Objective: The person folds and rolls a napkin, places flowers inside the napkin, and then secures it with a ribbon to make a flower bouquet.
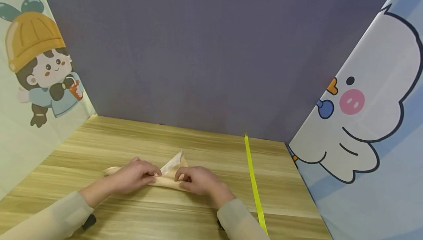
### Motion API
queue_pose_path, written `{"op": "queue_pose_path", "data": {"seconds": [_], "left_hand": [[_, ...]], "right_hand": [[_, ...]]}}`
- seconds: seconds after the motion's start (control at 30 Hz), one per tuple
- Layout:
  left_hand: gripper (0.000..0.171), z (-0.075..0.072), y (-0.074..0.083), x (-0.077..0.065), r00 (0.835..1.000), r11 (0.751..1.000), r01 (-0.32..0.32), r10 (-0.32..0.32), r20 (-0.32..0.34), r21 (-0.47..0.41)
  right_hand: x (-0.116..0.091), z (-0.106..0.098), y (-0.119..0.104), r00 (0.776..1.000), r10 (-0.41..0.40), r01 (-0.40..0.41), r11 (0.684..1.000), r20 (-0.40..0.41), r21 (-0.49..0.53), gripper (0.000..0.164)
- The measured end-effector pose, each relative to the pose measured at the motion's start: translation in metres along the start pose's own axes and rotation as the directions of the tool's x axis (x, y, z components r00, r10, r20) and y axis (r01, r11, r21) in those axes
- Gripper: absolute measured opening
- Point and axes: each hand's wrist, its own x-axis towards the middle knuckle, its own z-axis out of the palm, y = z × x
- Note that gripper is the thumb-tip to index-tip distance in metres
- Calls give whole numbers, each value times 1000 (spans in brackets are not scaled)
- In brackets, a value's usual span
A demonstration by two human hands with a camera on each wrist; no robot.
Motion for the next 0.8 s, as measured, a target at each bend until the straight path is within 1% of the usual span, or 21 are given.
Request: {"op": "queue_pose_path", "data": {"seconds": [0.07, 0.17, 0.3, 0.37, 0.5, 0.57, 0.63, 0.7, 0.8], "left_hand": [[13, -1, 1, 1, 1000, 1000, 3, -3, 6, -23], [11, -2, 3, 3, 1000, 1000, -17, 17, 8, -6], [9, -2, 5, 4, 999, 998, -33, 33, 9, 56], [8, -3, 5, 4, 1000, 997, -17, 15, 27, 77], [19, -3, 5, 5, 999, 995, -3, -2, 55, 101], [20, -2, 5, 5, 998, 993, -15, 8, 60, 117], [15, 0, 4, 6, 998, 990, -34, 27, 53, 134], [10, 1, 4, 6, 998, 989, -46, 41, 37, 141], [6, 2, 4, 6, 999, 990, -44, 43, 11, 130]], "right_hand": [[-1, 0, 1, 1000, 12, -12, 999, 2, 32, 12], [-1, 0, 2, 1000, 12, -13, 998, 8, 61, 13], [-1, 1, 5, 1000, -7, 7, 999, 4, 45, 16], [0, 2, 6, 1000, -7, 7, 1000, -4, 19, 17], [2, 3, 6, 999, -28, 25, 997, -34, -76, 20], [3, 3, 5, 997, -67, 60, 988, -45, -143, 24], [3, 2, 4, 993, -114, 102, 970, -41, -220, 30], [3, 1, 3, 988, -152, 137, 945, -29, -299, 32], [3, 1, 3, 983, -180, 160, 910, -17, -382, 32]]}}
